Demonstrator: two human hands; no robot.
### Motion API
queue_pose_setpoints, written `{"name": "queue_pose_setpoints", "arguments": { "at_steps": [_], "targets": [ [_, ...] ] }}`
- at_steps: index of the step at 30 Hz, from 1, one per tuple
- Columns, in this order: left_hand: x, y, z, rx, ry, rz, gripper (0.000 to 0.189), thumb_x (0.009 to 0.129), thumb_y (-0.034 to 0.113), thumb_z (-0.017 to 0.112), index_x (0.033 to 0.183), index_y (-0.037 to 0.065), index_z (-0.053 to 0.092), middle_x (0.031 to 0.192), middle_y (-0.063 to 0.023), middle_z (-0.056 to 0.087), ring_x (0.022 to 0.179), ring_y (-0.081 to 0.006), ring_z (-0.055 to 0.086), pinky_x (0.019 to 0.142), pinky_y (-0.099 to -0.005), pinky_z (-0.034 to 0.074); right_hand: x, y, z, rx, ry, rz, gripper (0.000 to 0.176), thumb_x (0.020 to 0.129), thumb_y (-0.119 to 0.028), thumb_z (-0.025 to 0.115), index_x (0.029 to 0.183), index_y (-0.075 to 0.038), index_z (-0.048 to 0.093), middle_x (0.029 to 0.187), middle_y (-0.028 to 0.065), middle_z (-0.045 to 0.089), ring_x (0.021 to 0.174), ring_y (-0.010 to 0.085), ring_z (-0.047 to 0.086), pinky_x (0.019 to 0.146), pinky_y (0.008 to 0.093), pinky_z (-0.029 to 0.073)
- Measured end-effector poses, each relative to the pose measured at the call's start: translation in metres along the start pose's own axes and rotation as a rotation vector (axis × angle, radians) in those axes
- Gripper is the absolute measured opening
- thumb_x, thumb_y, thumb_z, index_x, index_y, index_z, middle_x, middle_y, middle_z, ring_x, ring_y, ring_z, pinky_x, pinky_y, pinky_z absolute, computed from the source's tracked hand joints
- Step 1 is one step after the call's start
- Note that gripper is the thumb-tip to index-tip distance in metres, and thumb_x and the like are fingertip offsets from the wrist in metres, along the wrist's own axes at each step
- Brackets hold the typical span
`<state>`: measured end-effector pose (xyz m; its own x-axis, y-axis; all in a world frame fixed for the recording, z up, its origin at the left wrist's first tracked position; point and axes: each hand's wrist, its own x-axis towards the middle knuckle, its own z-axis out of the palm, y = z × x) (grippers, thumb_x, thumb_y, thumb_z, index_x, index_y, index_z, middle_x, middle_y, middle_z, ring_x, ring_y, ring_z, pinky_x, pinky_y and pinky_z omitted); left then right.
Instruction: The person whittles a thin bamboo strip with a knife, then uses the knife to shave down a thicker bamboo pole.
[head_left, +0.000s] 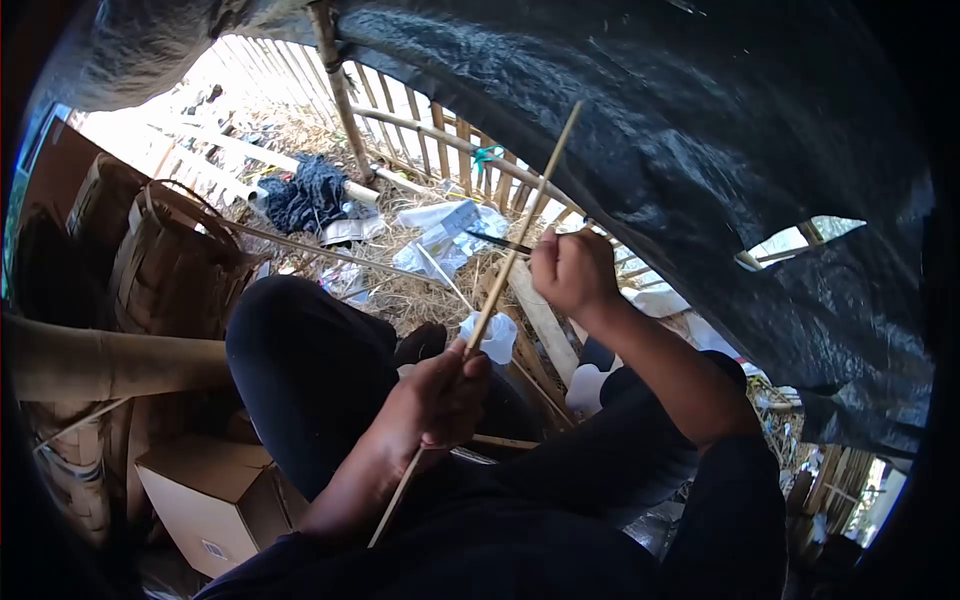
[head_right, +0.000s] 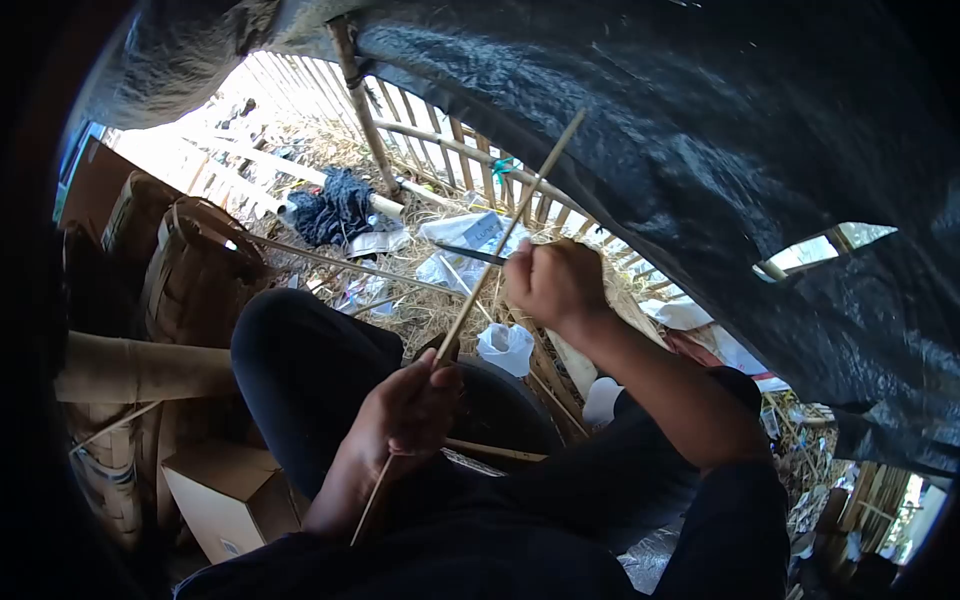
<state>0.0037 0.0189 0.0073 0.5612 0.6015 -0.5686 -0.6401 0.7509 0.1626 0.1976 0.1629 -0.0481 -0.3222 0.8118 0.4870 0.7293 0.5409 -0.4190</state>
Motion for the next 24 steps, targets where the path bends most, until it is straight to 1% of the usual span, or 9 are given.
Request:
{"name": "queue_pose_setpoints", "arguments": {
  "at_steps": [3,5,7,9,11,17,21,22,24],
  "targets": [
    [-0.004,0.002,0.002,0.004,-0.070,0.040,0.032,0.105,0.039,0.033,0.090,0.012,0.044,0.056,0.0072,0.030,0.034,-0.0043,0.023,0.030,-0.0179,0.021,-0.014,-0.036,-0.024,0.060,-0.157,0.022,0.038,0.086,-0.016,0.050,0.051,-0.003,0.055,0.049,0.0206,0.053,0.047,0.0400,0.056,0.052,0.0482,0.047],
    [-0.003,-0.003,0.002,0.038,-0.031,0.054,0.033,0.105,0.039,0.034,0.089,0.012,0.043,0.056,0.0067,0.030,0.034,-0.0045,0.023,0.029,-0.0179,0.021,-0.009,-0.005,-0.011,0.101,-0.016,-0.133,0.044,0.085,-0.019,0.054,0.043,-0.006,0.053,0.042,0.0167,0.050,0.038,0.0338,0.055,0.043,0.0423,0.046],
    [-0.002,-0.002,0.003,0.054,-0.010,0.075,0.033,0.105,0.040,0.034,0.089,0.012,0.044,0.056,0.0066,0.030,0.034,-0.0046,0.023,0.029,-0.0179,0.021,0.006,0.010,-0.004,0.089,0.042,-0.070,0.045,0.087,-0.018,0.053,0.044,-0.006,0.053,0.042,0.0166,0.050,0.039,0.0337,0.055,0.043,0.0424,0.046],
    [-0.003,0.000,0.006,0.073,0.003,0.108,0.033,0.105,0.040,0.034,0.089,0.012,0.044,0.056,0.0065,0.031,0.034,-0.0046,0.023,0.029,-0.0178,0.021,-0.001,-0.008,-0.005,0.021,-0.002,0.014,0.046,0.088,-0.019,0.052,0.044,-0.005,0.053,0.041,0.0165,0.049,0.040,0.0338,0.056,0.045,0.0429,0.047],
    [-0.008,0.000,0.008,0.091,-0.005,0.117,0.034,0.105,0.039,0.034,0.089,0.011,0.044,0.056,0.0063,0.031,0.035,-0.0042,0.023,0.030,-0.0179,0.021,-0.007,-0.020,-0.021,0.040,-0.056,-0.082,0.046,0.088,-0.019,0.052,0.044,-0.005,0.053,0.042,0.0167,0.049,0.040,0.0342,0.056,0.045,0.0426,0.048],
    [-0.002,-0.005,0.005,0.173,0.010,0.123,0.035,0.105,0.039,0.034,0.090,0.010,0.045,0.054,0.0065,0.030,0.035,-0.0038,0.024,0.030,-0.0179,0.022,0.009,0.016,-0.011,-0.029,-0.023,0.061,0.046,0.087,-0.020,0.052,0.044,-0.004,0.056,0.041,0.0178,0.050,0.038,0.0350,0.055,0.046,0.0452,0.048],
    [0.002,-0.007,0.001,0.115,0.018,0.091,0.035,0.105,0.039,0.034,0.090,0.009,0.045,0.053,0.0063,0.031,0.034,-0.0043,0.025,0.030,-0.0181,0.022,-0.001,0.013,-0.014,0.077,-0.105,-0.095,0.046,0.087,-0.024,0.051,0.045,-0.004,0.055,0.042,0.0181,0.050,0.039,0.0355,0.056,0.049,0.0448,0.049],
    [0.002,-0.008,0.001,0.113,0.017,0.084,0.035,0.105,0.039,0.034,0.090,0.009,0.045,0.053,0.0063,0.031,0.034,-0.0043,0.025,0.030,-0.0181,0.022,0.004,0.023,-0.010,0.039,-0.128,0.058,0.046,0.087,-0.023,0.050,0.046,-0.003,0.056,0.043,0.0184,0.051,0.041,0.0363,0.057,0.049,0.0449,0.050],
    [0.000,-0.004,0.004,0.144,0.062,0.133,0.036,0.105,0.039,0.034,0.089,0.009,0.045,0.053,0.0060,0.031,0.033,-0.0044,0.026,0.029,-0.0185,0.022,0.010,0.032,-0.006,-0.016,-0.071,0.076,0.047,0.088,-0.023,0.050,0.046,-0.002,0.055,0.045,0.0191,0.052,0.043,0.0376,0.057,0.051,0.0457,0.050]
  ]
}}
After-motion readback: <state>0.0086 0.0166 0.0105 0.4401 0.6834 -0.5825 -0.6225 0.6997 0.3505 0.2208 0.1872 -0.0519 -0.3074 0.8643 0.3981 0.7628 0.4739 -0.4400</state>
